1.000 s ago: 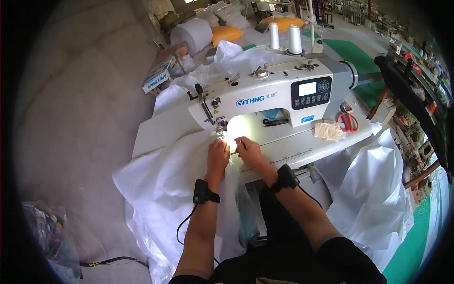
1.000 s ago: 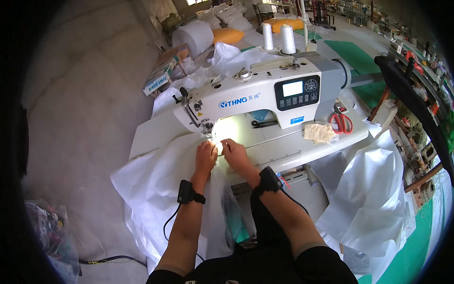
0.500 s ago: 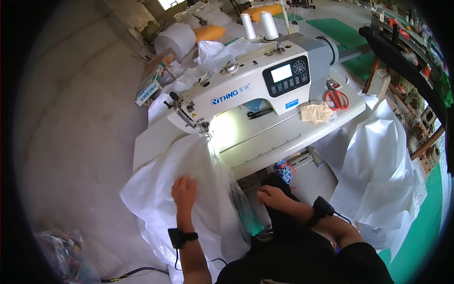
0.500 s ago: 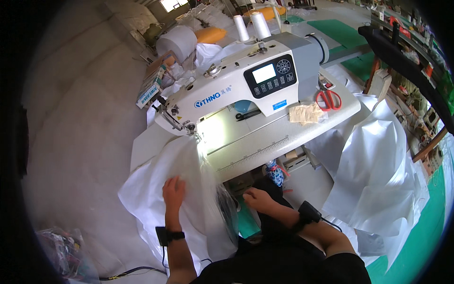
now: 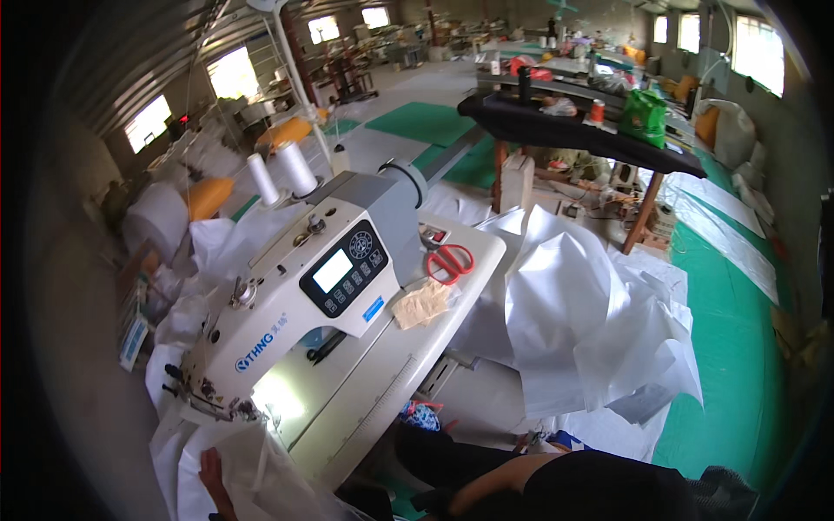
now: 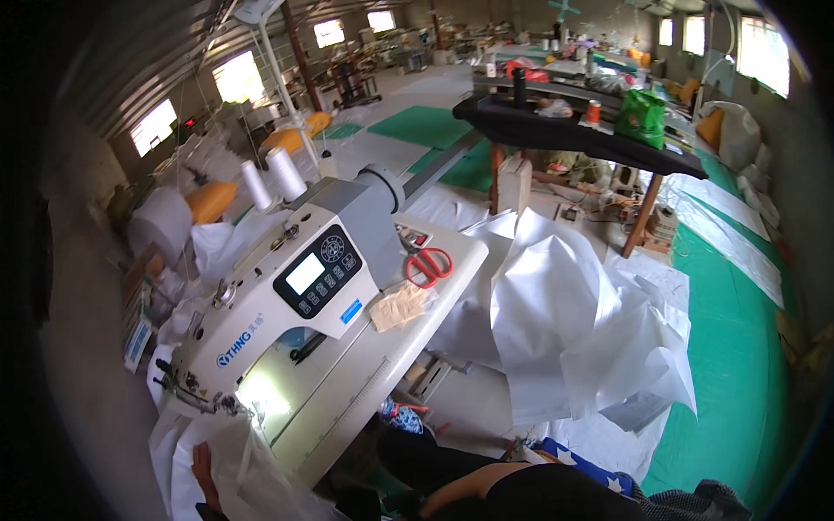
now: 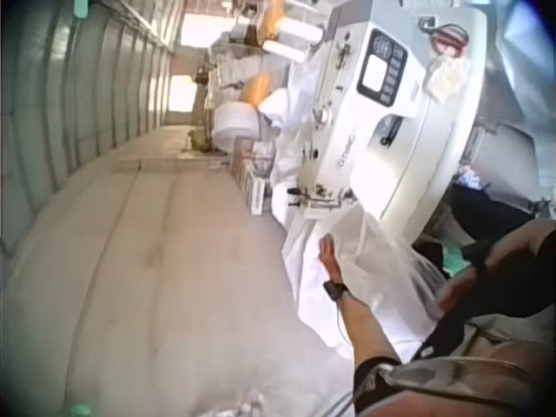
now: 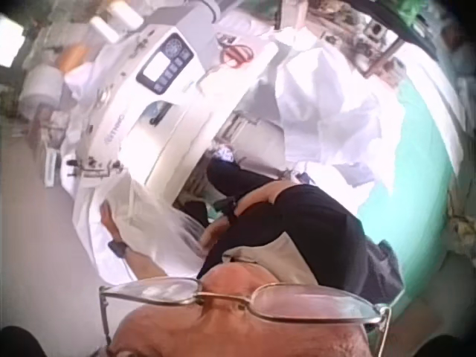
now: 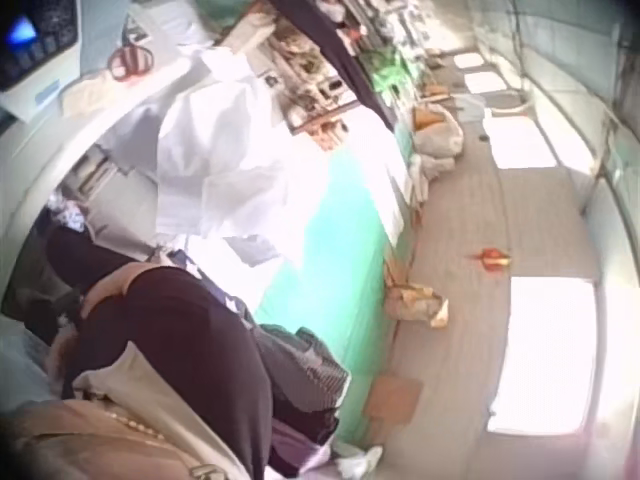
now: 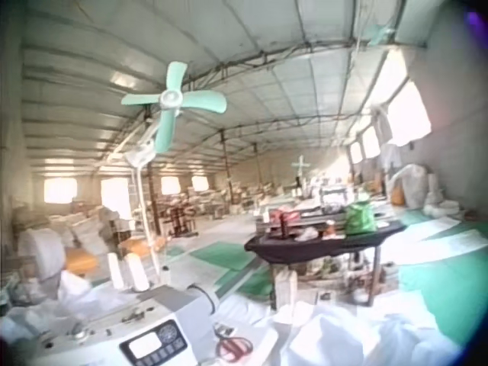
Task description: Sewing together large white plastic liners or bags using an industrial sewing machine.
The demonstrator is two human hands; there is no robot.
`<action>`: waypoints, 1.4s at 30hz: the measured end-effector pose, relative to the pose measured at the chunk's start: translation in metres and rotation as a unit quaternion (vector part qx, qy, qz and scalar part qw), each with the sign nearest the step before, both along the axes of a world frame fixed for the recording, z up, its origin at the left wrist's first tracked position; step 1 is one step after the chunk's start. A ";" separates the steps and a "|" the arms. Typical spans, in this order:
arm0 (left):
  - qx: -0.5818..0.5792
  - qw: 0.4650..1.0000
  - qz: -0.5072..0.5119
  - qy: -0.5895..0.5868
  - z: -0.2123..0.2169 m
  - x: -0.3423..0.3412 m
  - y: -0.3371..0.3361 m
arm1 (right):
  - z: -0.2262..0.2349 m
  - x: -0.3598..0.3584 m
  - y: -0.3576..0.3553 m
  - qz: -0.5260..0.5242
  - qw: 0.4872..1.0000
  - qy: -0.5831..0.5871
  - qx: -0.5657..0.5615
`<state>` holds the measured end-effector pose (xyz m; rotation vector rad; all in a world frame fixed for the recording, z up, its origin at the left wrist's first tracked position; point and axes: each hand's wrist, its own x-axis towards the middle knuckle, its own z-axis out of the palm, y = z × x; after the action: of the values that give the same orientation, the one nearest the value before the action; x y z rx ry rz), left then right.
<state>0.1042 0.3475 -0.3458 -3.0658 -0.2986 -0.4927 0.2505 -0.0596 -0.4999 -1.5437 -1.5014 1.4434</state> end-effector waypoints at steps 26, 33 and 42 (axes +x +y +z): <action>0.010 0.953 0.304 0.004 -0.012 -0.135 -0.223 | 0.051 -0.121 -0.085 0.143 0.989 -0.013 0.031; -0.165 0.923 0.340 -0.067 0.040 -0.152 -0.288 | 0.045 -0.137 -0.170 0.235 0.969 0.071 -0.025; 0.025 0.937 0.328 -0.120 0.004 -0.151 -0.473 | 0.103 -0.073 -0.195 -0.238 0.944 0.212 -0.081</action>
<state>-0.0469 -0.1250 -0.3421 -2.6097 -1.2270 -0.7929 0.1778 -0.2542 -0.3970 -1.4363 -0.7124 1.4999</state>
